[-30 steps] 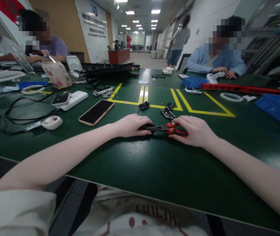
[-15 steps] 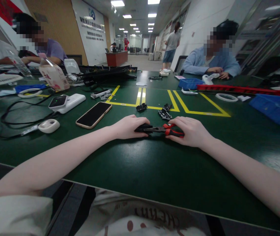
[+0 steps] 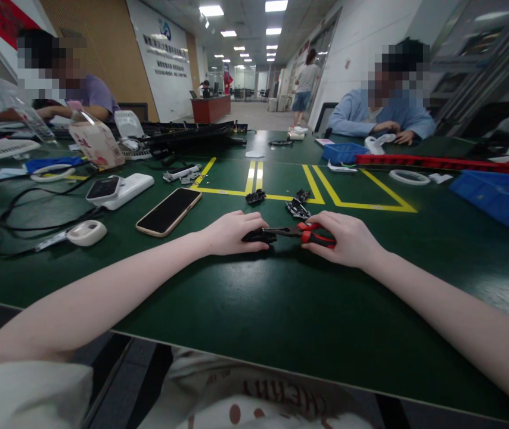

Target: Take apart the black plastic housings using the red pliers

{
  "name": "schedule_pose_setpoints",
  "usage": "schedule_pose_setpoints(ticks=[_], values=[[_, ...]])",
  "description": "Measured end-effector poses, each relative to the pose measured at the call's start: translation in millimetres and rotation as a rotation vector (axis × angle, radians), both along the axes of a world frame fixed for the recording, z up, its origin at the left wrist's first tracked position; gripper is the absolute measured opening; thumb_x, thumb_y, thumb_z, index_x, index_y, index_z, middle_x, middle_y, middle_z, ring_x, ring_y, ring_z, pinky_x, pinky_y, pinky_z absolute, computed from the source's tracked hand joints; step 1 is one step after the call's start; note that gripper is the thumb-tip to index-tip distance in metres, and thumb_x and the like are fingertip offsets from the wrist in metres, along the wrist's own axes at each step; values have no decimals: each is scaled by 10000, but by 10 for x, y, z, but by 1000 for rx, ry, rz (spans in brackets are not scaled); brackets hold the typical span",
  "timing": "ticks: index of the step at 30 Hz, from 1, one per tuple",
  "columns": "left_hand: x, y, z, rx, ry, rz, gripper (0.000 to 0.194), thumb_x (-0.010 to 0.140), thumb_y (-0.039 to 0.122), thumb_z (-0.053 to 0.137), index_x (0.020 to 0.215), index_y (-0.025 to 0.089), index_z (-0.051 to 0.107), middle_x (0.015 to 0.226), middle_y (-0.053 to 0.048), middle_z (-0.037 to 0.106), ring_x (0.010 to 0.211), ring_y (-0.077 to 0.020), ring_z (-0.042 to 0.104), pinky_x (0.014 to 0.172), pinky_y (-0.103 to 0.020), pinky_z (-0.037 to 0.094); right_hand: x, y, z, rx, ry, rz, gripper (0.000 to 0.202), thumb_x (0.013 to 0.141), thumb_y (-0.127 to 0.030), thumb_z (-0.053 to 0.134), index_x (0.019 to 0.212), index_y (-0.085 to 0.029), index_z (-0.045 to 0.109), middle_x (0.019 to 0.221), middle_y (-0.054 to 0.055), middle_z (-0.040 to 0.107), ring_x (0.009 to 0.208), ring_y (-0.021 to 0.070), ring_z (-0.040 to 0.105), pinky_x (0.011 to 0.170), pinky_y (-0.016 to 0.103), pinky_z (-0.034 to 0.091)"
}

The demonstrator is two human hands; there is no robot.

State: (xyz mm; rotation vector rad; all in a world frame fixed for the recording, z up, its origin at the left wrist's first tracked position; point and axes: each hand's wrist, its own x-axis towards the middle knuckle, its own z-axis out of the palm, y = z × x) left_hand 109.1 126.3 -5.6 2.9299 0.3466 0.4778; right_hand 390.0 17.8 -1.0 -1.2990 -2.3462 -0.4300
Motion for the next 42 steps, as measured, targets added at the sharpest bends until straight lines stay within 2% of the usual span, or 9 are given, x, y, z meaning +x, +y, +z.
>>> schedule_pose_setpoints(ticks=[10,16,22,28,37,42], values=[[-4,-33,43,-161,-32,-10,361,909,458,615,1133,175,599,1052,-64,630,889,-190,631,709,-281,461,7,-14,4,-75,93,-38,384,885,-502,591,1064,-163,597,968,97,689,827,202,662,702,315,513],[-9,-44,41,-243,-66,-26,408,878,420,665,1192,180,566,1105,-75,629,989,-215,625,808,-315,482,31,-8,-20,-78,128,-56,385,900,-497,564,1085,-160,583,971,101,684,816,203,661,676,311,509],[-13,-27,36,-319,-88,-37,442,826,413,717,1163,160,585,1041,-72,622,913,-193,603,736,-285,474,25,-29,9,-107,112,-30,354,892,-471,588,1073,-167,594,988,99,684,839,201,662,702,312,517],[-1,-34,49,-390,-69,-58,378,825,357,706,1139,167,615,1078,-69,619,974,-199,602,826,-311,482,4,-34,26,-118,69,-6,398,853,-516,629,1046,-168,612,967,100,684,826,207,652,718,334,519],[22,-63,55,-443,-45,-27,369,814,371,713,1127,196,627,1065,-54,622,924,-193,613,797,-300,489,-19,-93,70,-134,38,-49,390,861,-489,626,1086,-171,609,1004,105,680,854,198,649,745,340,531],[55,-84,38,-433,-39,-3,419,777,369,741,1150,214,630,1072,-47,623,961,-199,611,827,-292,481,-12,-119,79,-141,28,-87,388,832,-457,654,1100,-180,607,1018,100,679,885,207,653,759,338,527]])
